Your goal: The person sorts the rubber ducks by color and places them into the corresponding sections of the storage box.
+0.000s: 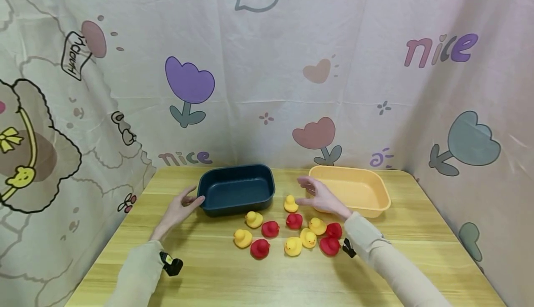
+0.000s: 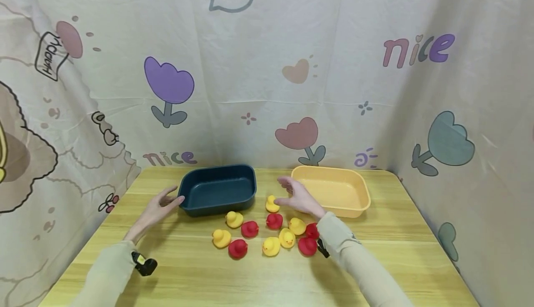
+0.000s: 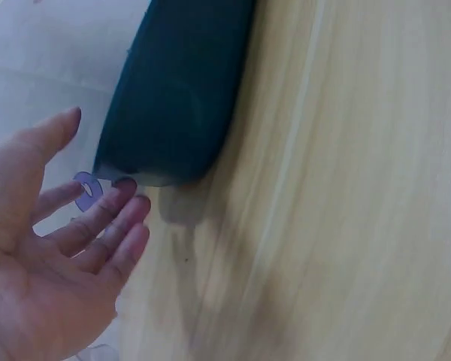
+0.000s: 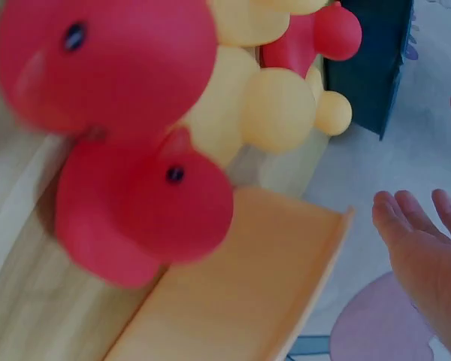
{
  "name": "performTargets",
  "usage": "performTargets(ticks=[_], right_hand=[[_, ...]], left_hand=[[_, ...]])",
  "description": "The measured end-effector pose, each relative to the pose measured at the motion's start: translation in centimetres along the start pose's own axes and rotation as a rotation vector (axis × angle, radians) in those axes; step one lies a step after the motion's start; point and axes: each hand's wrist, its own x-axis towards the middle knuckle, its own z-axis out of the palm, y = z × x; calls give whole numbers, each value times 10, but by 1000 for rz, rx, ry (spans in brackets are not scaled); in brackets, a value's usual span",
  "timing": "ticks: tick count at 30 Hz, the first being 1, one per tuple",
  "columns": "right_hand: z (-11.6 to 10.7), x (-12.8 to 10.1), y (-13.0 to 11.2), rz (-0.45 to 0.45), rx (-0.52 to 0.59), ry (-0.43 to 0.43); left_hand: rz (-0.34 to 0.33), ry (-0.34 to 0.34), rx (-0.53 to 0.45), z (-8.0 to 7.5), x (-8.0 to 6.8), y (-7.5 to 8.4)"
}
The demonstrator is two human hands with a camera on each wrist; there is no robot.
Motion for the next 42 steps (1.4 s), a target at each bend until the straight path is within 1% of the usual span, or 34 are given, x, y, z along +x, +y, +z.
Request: performTargets(ticks=[4, 7, 10, 13, 16, 18, 22, 25, 29, 34, 38, 42], right_hand=[[11, 7, 0, 41, 33, -37], [19, 10, 1, 82, 49, -36], [26, 13, 2, 125, 54, -23], [32, 15, 3, 189, 38, -3], [38, 18, 6, 227, 21, 11], [41, 19, 7, 230, 12, 17], [46, 20, 10, 221, 10, 14], [48, 22, 12, 236, -11, 10], [50, 24, 15, 264, -41, 3], [51, 28, 21, 256, -94, -7], [53, 31, 23, 258, -122, -10], [54, 33, 24, 269, -126, 0]], left_hand=[[-7, 1, -51, 1, 0, -5], [-15, -2, -100, 2, 1, -7], [-22, -20, -179, 3, 2, -6], [-44, -41, -277, 4, 2, -5], [-72, -73, -357, 6, 1, -4], [-81, -89, -410, 7, 0, -4], [-73, -125, -500, 8, -1, -5], [-63, -145, -526, 7, -2, -7], [-74, -152, -539, 7, -2, -7], [-101, -140, -563, 8, -2, -6], [-105, -138, -574, 9, -2, -5], [-87, -145, -577, 9, -1, -7]])
